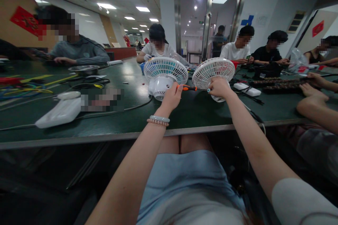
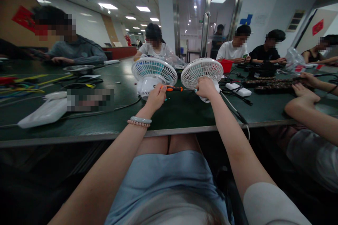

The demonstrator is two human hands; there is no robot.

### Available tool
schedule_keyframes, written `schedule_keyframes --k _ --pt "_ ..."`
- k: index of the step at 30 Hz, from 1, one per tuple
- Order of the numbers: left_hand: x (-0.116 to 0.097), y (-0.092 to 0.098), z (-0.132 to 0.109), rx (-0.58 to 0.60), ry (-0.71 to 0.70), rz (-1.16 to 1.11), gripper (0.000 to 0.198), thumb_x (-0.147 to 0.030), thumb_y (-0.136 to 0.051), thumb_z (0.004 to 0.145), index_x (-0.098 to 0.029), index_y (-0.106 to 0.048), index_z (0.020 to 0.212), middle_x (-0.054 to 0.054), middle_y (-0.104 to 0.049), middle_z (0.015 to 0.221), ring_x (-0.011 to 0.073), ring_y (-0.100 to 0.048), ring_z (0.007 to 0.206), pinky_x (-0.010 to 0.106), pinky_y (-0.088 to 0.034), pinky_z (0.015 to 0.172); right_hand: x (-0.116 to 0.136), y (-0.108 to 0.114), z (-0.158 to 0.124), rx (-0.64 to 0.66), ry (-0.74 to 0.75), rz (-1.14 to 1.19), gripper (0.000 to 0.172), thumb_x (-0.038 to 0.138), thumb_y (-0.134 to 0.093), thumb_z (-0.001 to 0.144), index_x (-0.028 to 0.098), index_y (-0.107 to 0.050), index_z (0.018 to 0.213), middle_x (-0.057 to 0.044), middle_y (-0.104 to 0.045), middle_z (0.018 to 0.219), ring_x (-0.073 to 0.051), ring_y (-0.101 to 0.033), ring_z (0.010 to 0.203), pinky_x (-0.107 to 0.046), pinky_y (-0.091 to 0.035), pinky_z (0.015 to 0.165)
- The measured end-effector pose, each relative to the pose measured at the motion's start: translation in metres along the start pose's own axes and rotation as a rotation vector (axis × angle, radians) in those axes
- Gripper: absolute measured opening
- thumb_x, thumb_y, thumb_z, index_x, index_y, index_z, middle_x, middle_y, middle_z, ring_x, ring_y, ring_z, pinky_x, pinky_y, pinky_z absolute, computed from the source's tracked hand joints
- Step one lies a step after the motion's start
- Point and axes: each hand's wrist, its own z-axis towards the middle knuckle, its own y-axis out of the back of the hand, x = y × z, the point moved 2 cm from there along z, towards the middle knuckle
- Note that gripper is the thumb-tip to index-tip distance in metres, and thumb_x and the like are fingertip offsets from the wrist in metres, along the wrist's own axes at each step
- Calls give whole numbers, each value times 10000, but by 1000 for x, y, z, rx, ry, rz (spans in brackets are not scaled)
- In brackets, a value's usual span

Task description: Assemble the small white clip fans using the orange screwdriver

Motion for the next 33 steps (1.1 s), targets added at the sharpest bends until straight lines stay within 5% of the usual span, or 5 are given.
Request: schedule_keyframes --k 6,33 --pt "-3 3 2 -59 -31 173 450 -491 -238 891 -190 -507 693 26 -537 618 155 -492 590 270 -290 555 0 0 -1 -21 26 -15 262 335 -521 739 186 -704 852 -103 -570 994 -255 -432 1005 -364 -314 845" --pt "8 -1 5 -33 98 238 681 -622 -151 843 -168 -475 451 45 -486 481 127 -411 484 285 -214 499 3 3 -3 -40 22 -15 260 314 -518 745 189 -712 866 -102 -573 1008 -259 -432 1009 -358 -317 810"
